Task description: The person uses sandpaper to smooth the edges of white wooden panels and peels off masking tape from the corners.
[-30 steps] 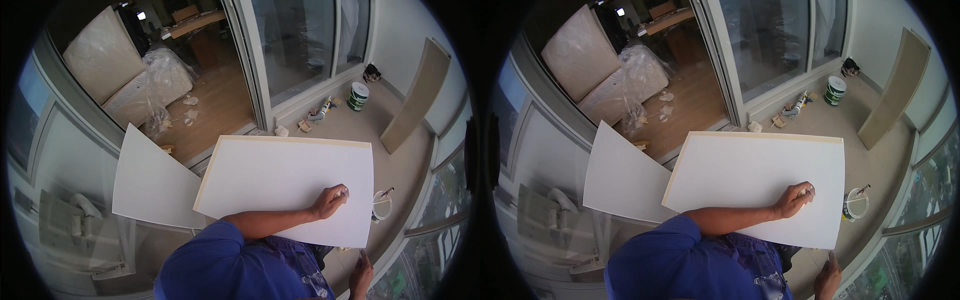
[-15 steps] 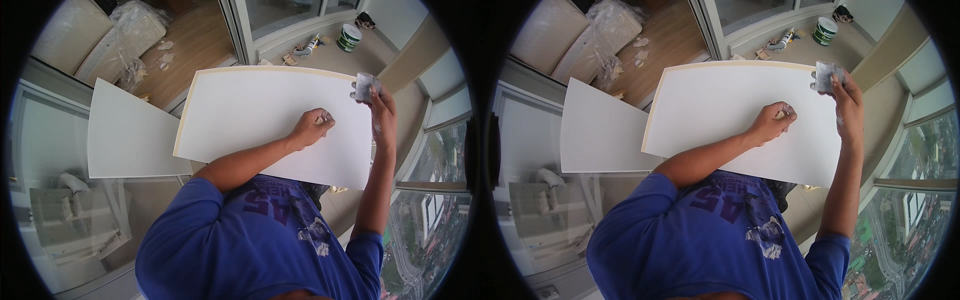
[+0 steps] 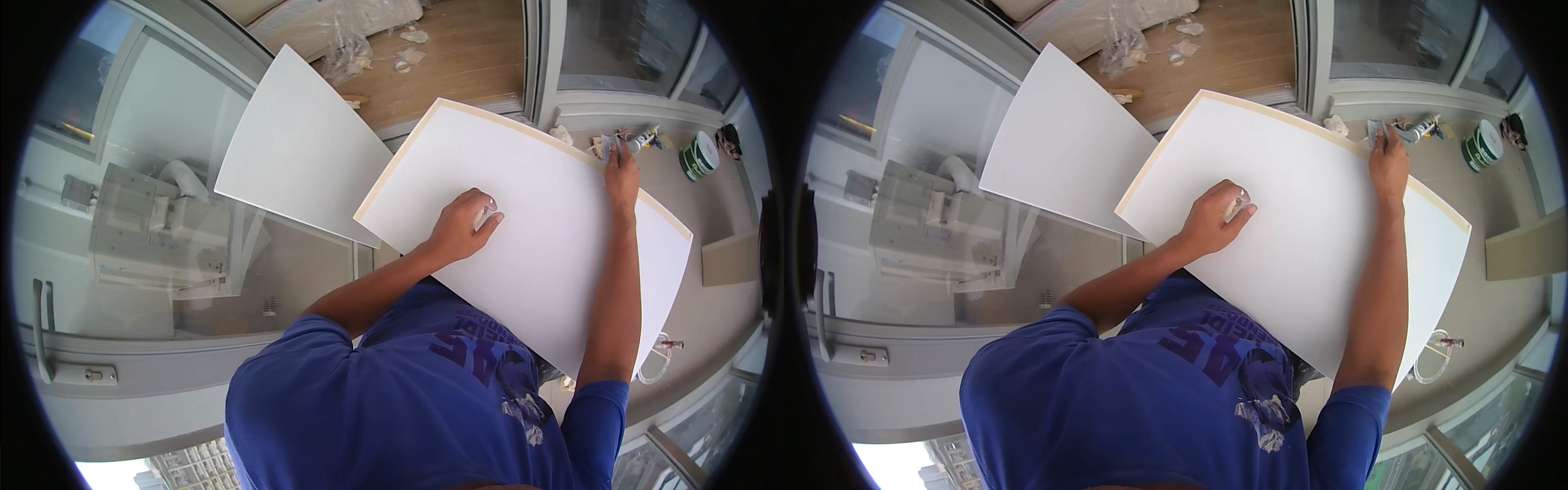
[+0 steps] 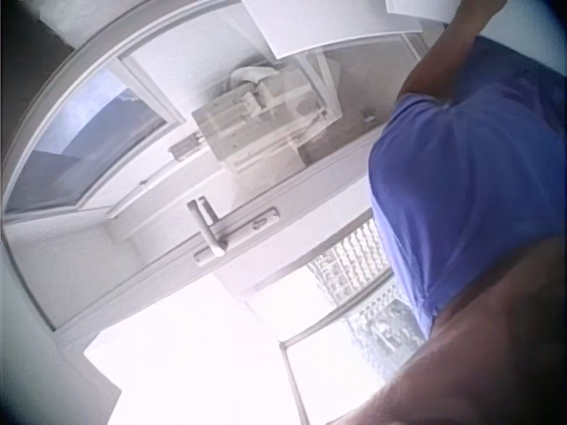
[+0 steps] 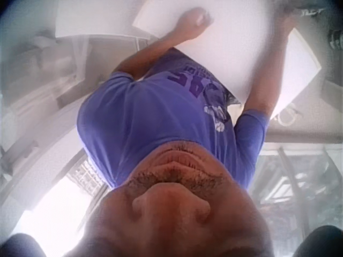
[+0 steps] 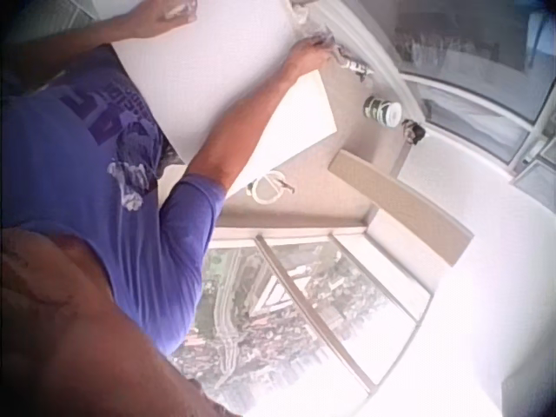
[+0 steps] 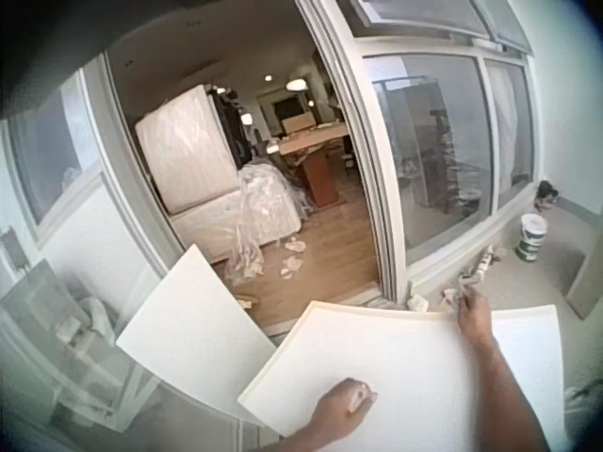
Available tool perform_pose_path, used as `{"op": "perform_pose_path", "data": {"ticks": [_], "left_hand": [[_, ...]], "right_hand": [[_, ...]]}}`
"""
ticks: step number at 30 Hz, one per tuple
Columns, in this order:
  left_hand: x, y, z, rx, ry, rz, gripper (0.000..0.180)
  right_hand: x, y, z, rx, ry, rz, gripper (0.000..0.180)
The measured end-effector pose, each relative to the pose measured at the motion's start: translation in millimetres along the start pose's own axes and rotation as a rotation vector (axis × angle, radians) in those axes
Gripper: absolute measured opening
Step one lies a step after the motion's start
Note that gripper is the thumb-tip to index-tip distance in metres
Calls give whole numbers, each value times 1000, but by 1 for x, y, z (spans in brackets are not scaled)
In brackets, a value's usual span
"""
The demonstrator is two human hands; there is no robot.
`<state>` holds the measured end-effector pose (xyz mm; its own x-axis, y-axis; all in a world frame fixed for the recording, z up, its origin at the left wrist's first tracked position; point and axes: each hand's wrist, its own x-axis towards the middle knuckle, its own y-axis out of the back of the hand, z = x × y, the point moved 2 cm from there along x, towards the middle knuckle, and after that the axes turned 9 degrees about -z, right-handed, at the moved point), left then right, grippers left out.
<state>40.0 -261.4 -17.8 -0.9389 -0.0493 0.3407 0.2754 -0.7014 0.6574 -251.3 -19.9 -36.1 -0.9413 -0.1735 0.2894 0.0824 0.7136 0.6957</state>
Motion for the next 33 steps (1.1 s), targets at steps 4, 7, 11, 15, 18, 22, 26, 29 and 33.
{"op": "perform_pose_path", "data": {"ticks": [4, 7, 11, 15, 18, 22, 26, 29, 33], "left_hand": [[-4, 22, -37, 256, 9, 2, 17], [-2, 37, -58, 394, 47, 15, 19], [11, 35, -64, 489, 44, 42, 19], [20, 32, -66, 498, 93, 15, 19], [30, 29, -69, 495, 115, -24, 19], [33, 32, -71, 504, 189, -94, 19], [43, 33, -72, 480, 232, -171, 19], [50, 36, -69, 470, 261, -197, 20], [53, 42, -59, 409, 289, -223, 25]], "right_hand": [[0, -16, -18, -134, 24, -171, 38], [-1, -23, -32, -137, 50, -172, 36], [10, -29, -29, -106, 140, -175, 34], [22, -45, -12, -86, 135, -199, 32], [30, -53, -8, -85, 99, -250, 31], [34, -61, -27, -166, 70, -376, 32], [43, -74, -16, -257, 115, -398, 32], [45, -79, -10, -279, 143, -384, 33], [51, -75, -17, -199, 89, -462, 31]]}}
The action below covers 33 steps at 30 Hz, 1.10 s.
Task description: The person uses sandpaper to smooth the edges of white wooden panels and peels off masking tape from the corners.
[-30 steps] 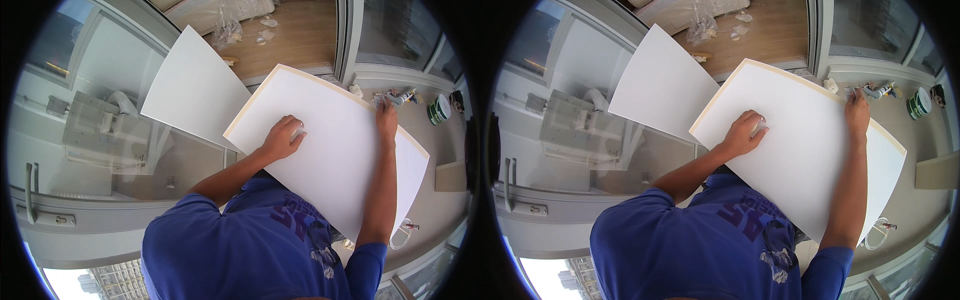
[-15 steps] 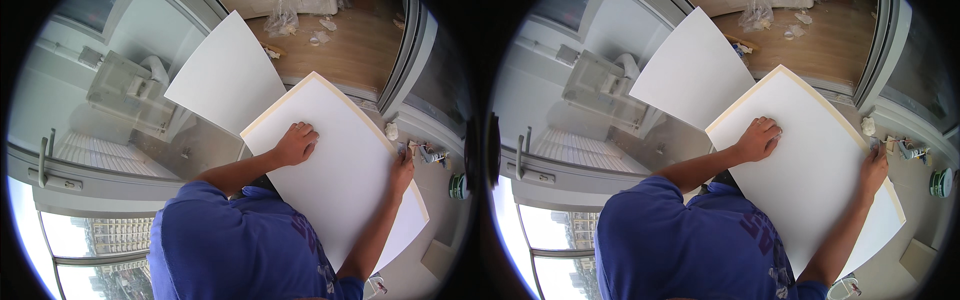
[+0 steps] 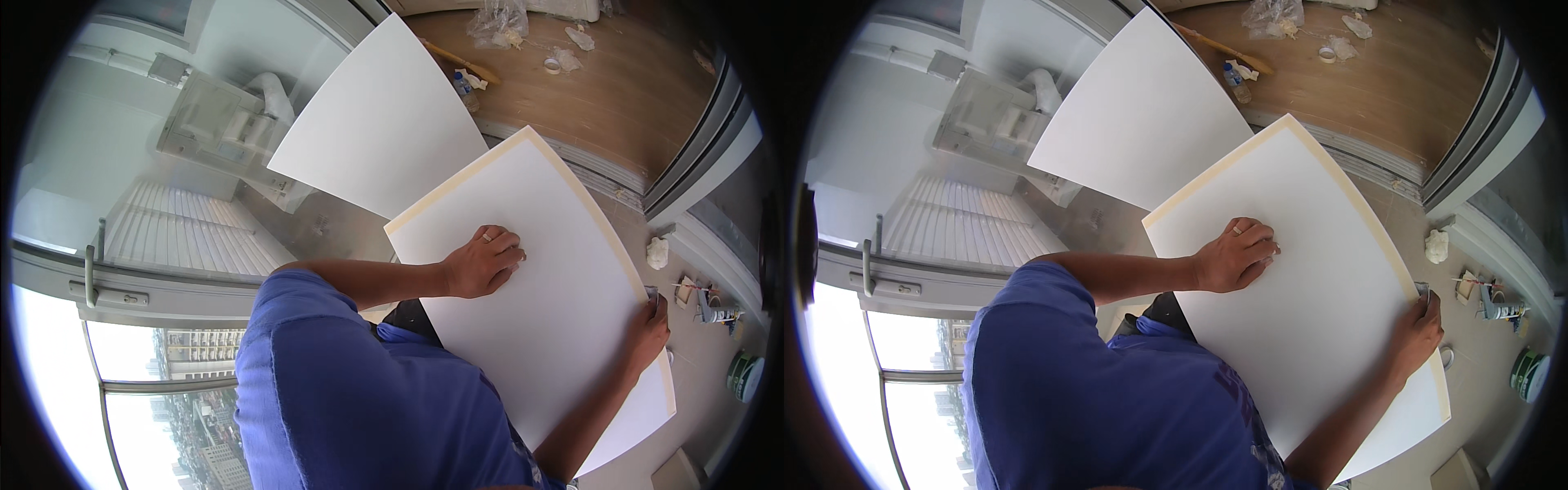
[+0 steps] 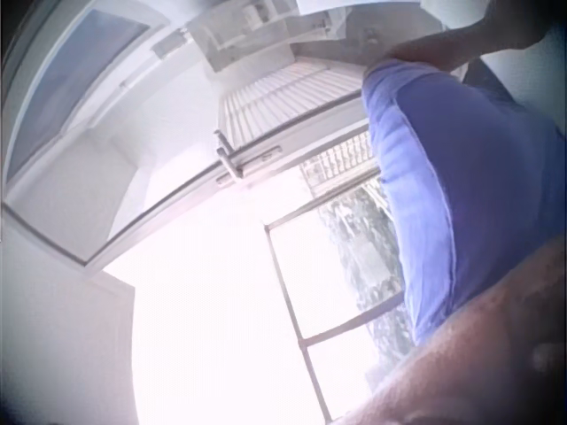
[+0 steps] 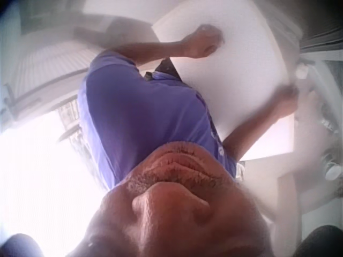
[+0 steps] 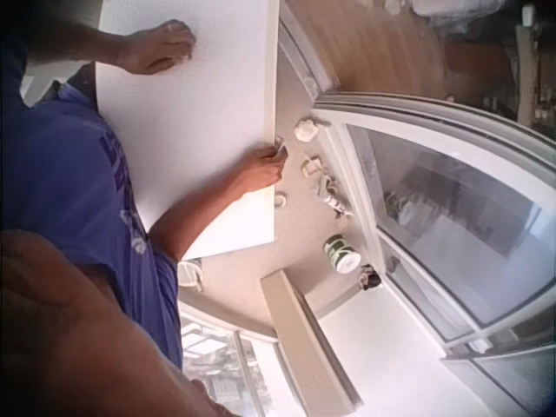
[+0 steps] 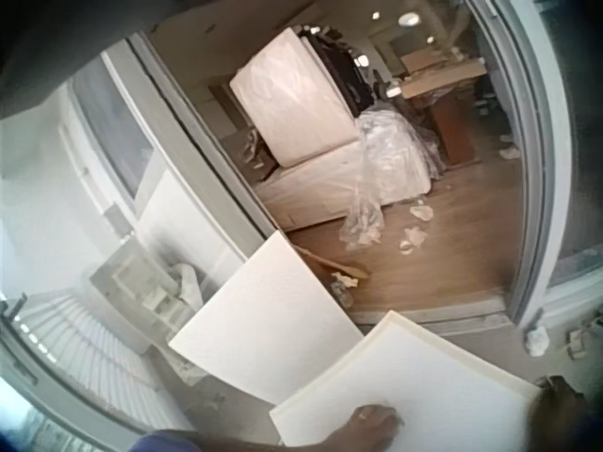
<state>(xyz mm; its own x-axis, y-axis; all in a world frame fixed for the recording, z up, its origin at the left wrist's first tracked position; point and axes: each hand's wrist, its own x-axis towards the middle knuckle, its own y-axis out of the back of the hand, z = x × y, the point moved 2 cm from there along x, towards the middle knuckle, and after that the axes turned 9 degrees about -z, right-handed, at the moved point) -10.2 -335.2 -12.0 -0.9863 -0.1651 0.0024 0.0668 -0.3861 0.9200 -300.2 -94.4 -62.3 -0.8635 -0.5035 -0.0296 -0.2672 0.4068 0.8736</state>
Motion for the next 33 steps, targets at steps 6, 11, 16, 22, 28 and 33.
{"op": "perform_pose_path", "data": {"ticks": [6, 11, 16, 22, 28, 33], "left_hand": [[-8, 6, 17, -89, 10, 36, 30], [-16, -9, 17, -176, -33, 117, 25], [-28, -10, 8, -301, -121, 211, 21], [-45, -6, -6, -478, -172, 431, 18], [-70, 93, 14, -690, -415, 580, 20], [-125, 226, 39, -529, -877, 1076, 30]], "right_hand": [[-3, 20, -7, 91, -22, -40, 29], [-14, 25, -5, 43, 13, 75, 34], [-36, 41, -8, -36, -27, 150, 39], [-66, 42, 4, -53, 67, 183, 40], [-57, 20, 61, -126, 2, 185, 45], [-38, 13, 90, -185, 73, 236, 41]]}}
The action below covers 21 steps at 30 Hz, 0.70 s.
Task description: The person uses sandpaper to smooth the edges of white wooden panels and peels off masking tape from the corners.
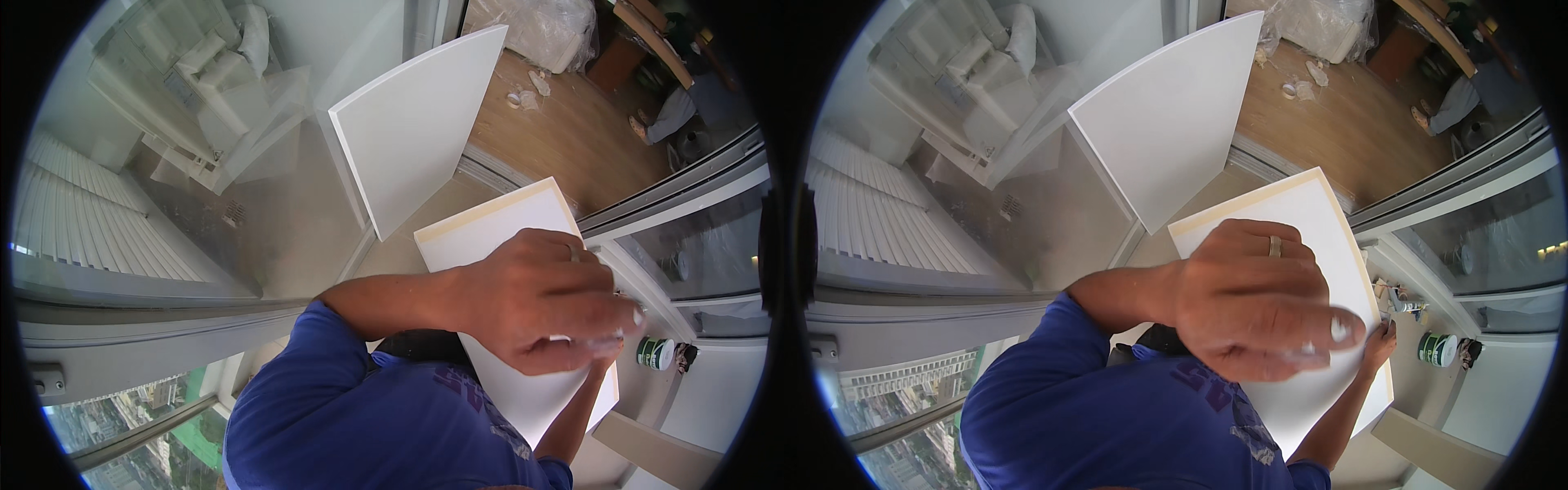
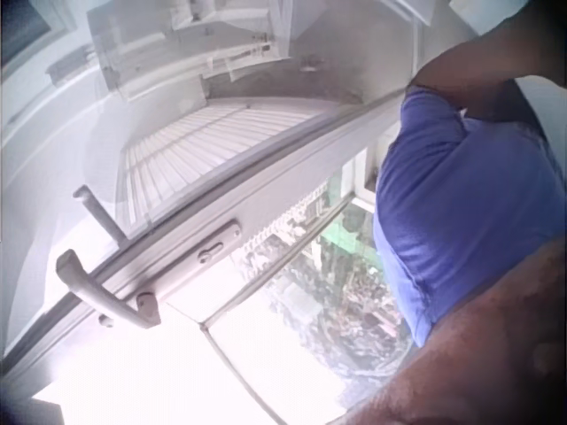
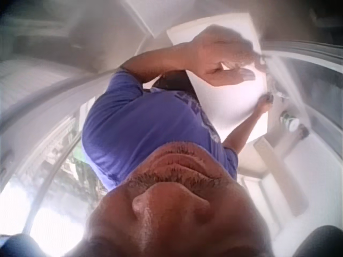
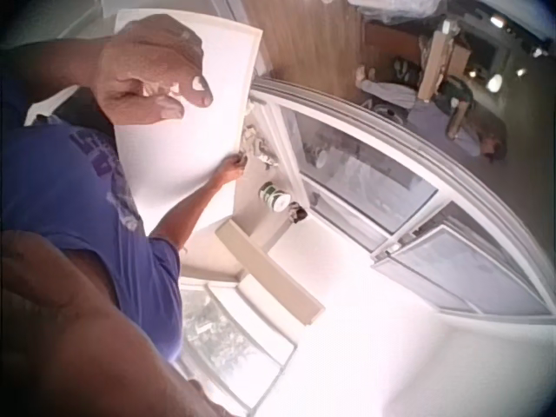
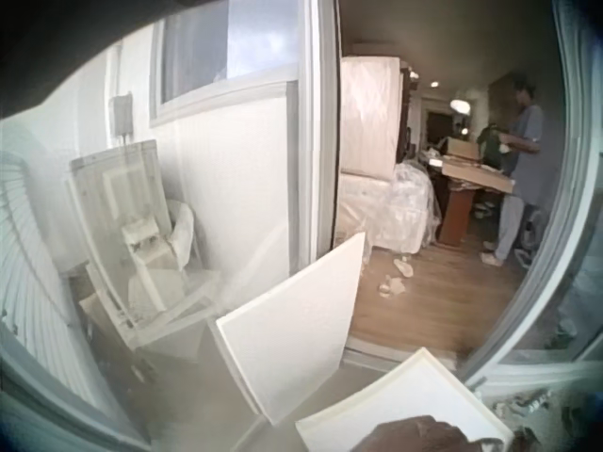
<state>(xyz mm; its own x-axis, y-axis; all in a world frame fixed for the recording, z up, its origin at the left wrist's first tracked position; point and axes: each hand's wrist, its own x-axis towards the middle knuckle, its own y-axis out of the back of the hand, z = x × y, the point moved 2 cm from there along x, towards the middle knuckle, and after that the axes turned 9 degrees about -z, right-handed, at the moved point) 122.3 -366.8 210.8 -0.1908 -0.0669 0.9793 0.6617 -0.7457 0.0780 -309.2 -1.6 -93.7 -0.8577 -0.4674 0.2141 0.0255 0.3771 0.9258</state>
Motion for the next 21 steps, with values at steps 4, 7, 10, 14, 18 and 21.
{"op": "perform_pose_path", "data": {"ticks": [4, 7, 10, 14, 18, 21], "left_hand": [[36, 29, 41, 141, -248, 85, 31], [28, 32, 49, 146, -295, 140, 33], [21, 41, 62, 180, -314, 181, 35], [4, 63, 79, 315, -286, 194, 38], [-40, 85, 81, 481, -54, 154, 41], [-88, 124, 58, 735, 275, 101, 30]], "right_hand": [[5, -11, -19, -47, 71, 42, 38], [-4, 2, -13, 4, -117, -99, 38], [-12, 12, -13, -79, 31, 35, 38], [-15, 21, -53, -39, -50, -18, 39], [-40, 29, -18, -105, -12, 71, 40], [-46, 28, -35, -118, -26, 80, 42]]}}
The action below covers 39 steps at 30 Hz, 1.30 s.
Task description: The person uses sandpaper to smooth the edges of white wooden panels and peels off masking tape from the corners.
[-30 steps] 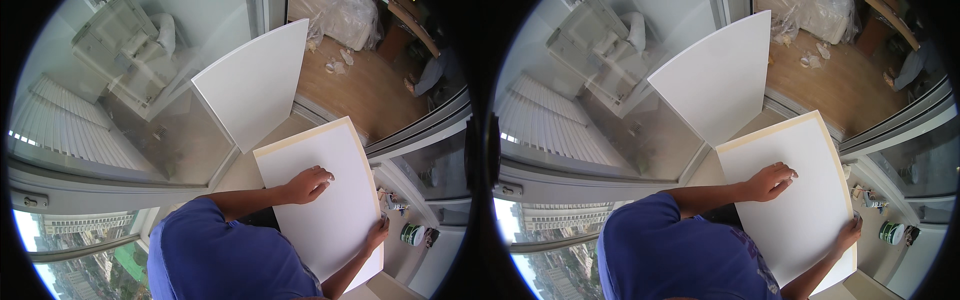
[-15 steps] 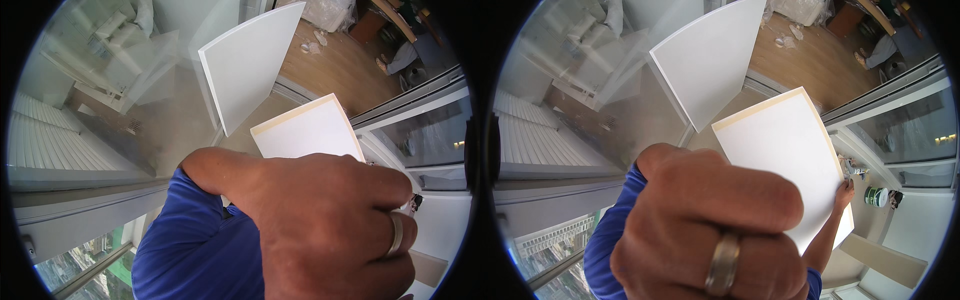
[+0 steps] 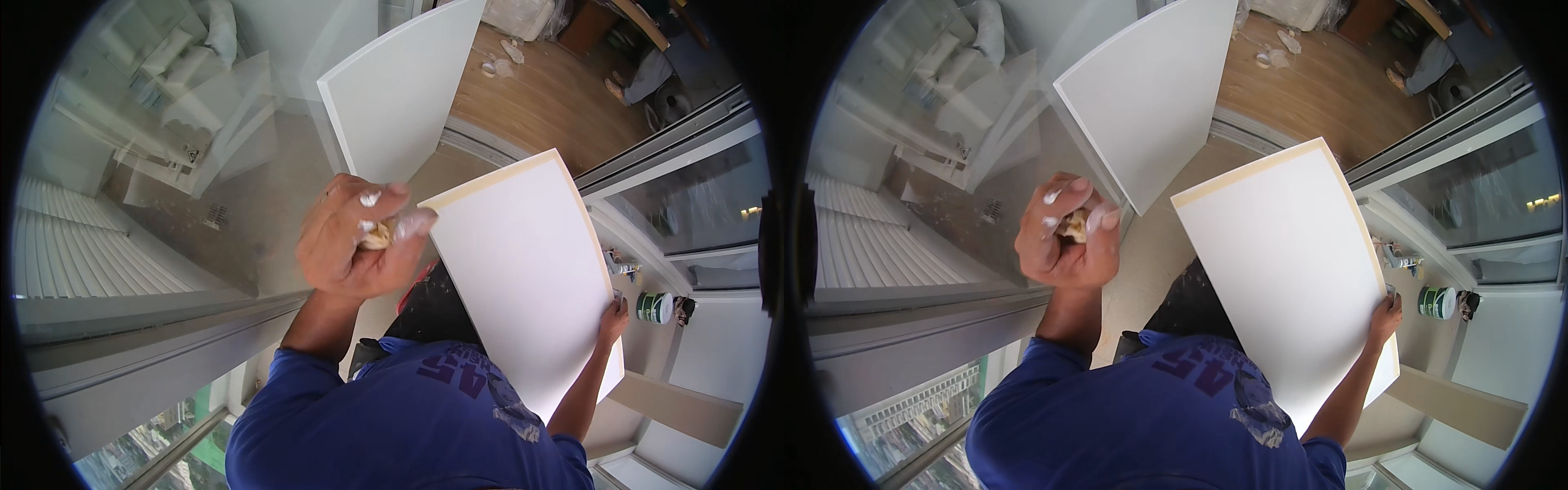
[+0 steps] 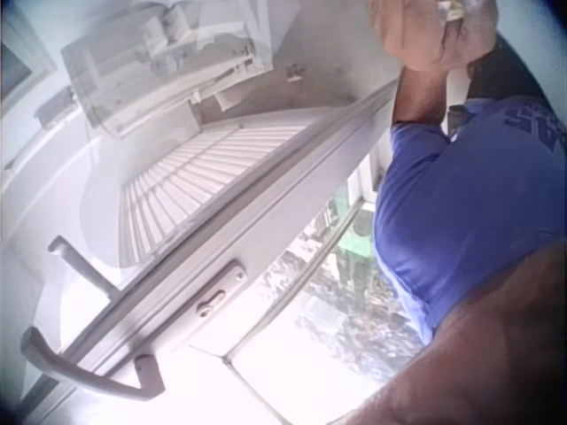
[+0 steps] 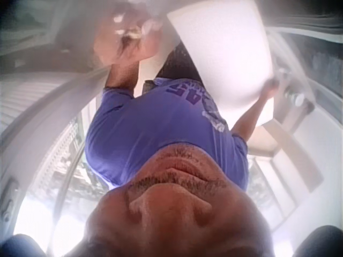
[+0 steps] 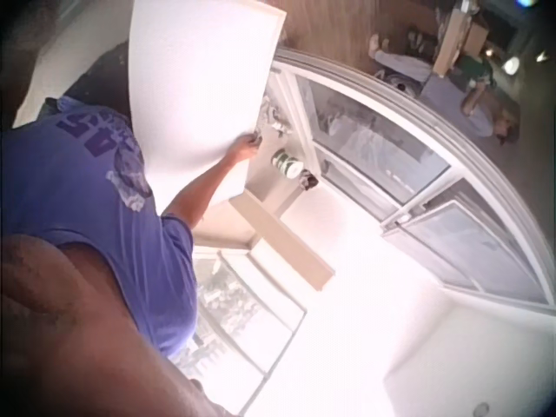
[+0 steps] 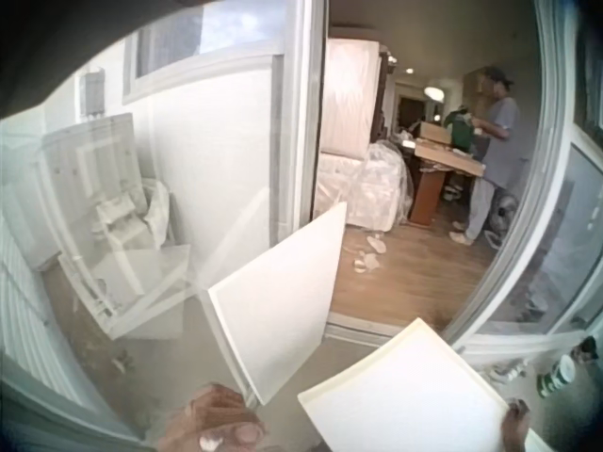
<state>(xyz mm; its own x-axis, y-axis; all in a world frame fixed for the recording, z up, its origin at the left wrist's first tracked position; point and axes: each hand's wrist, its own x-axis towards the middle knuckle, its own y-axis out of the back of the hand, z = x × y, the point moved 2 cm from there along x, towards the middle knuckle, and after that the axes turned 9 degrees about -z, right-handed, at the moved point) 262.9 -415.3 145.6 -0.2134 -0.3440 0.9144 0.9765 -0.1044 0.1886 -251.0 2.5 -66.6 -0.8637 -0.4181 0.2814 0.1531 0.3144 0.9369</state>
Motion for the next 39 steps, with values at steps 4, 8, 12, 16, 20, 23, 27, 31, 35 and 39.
{"op": "perform_pose_path", "data": {"ticks": [4, 8, 12, 16, 20, 23, 27, 31, 35, 39], "left_hand": [[-62, -36, -46, -114, 516, -40, 22], [-133, -61, -84, -262, 943, -156, 18], [-163, -78, -100, -174, 945, -214, 18], [-166, -78, -102, -82, 754, -379, 19], [-155, -77, -101, -1, 637, -584, 22], [-131, -72, -95, 51, 726, -709, 23], [-114, -80, -101, 185, 634, -911, 18], [-98, -90, -99, 317, 466, -1113, 10], [-96, -95, -103, 381, 368, -1199, 9], [-96, -101, -106, 434, 311, -1254, 9]], "right_hand": [[-6, 2, 18, 10, -10, 11, 40], [5, 5, -7, 46, -5, -36, 38], [0, 8, -11, 20, -41, -60, 40], [0, 5, 2, -16, -24, -15, 40], [-4, 8, 11, -88, -15, -13, 46], [0, 13, -6, -16, -72, -91, 45], [2, 13, -8, -21, -57, -47, 43], [0, 9, -9, -5, -10, -13, 38], [-1, 7, -3, -34, 19, 27, 38], [-4, 8, -6, -34, -41, -8, 38]]}}
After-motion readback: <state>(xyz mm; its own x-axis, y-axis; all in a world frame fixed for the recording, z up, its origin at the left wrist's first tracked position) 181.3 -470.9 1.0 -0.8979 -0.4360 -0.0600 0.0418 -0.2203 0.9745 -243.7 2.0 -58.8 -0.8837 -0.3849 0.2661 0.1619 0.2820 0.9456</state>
